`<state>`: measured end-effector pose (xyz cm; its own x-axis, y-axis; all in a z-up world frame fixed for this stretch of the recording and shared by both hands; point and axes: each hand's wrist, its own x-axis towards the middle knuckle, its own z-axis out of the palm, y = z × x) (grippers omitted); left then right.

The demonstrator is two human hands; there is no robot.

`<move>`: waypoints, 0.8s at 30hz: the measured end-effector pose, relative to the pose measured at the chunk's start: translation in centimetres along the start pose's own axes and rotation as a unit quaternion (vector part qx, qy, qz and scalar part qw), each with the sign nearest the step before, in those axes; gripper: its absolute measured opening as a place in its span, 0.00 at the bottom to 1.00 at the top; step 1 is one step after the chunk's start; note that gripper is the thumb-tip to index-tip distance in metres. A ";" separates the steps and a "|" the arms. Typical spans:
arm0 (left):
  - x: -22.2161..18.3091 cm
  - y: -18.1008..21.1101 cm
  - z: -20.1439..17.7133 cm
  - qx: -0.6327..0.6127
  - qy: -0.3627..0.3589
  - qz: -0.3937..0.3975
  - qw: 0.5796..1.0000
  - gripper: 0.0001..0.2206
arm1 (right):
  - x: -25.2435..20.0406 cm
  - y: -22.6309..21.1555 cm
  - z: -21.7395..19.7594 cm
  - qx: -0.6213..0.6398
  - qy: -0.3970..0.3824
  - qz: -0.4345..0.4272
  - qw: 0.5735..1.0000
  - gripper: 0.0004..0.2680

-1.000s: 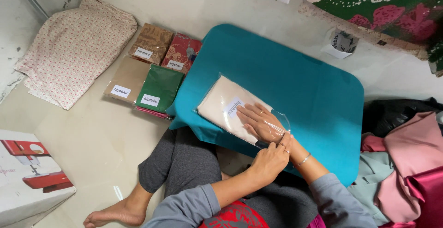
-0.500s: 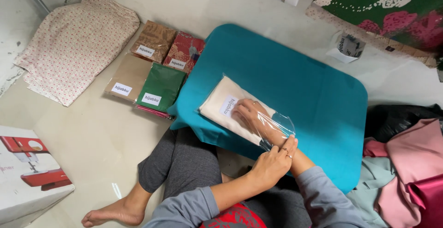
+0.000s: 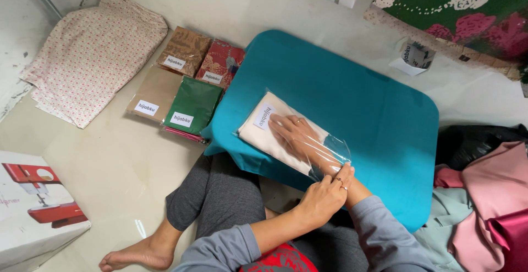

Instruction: Folding fabrics, cleaning them with a lint roller, and placing them into plastic packaging.

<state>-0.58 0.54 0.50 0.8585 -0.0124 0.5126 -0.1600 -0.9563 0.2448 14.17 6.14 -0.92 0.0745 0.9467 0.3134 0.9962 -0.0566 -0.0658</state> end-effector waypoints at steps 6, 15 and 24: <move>-0.2 -0.1 -0.3 0.007 0.011 0.001 1.000 0.29 | -0.2 0.4 0.9 -0.027 -0.007 -0.028 0.999 0.15; 2.5 -6.7 -5.7 -0.094 0.106 -0.043 0.989 0.18 | -5.4 0.3 0.7 0.055 0.054 0.046 0.996 0.21; 6.8 -13.4 3.5 -0.048 -0.091 -0.030 0.994 0.22 | -16.3 -2.5 -2.6 0.050 0.005 0.144 0.988 0.17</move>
<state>9.12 12.24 -2.19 0.9402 -0.0166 0.3401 -0.1440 -0.9245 0.3529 10.62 -10.02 -3.36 0.3544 0.8928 0.2779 0.9246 -0.2903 -0.2467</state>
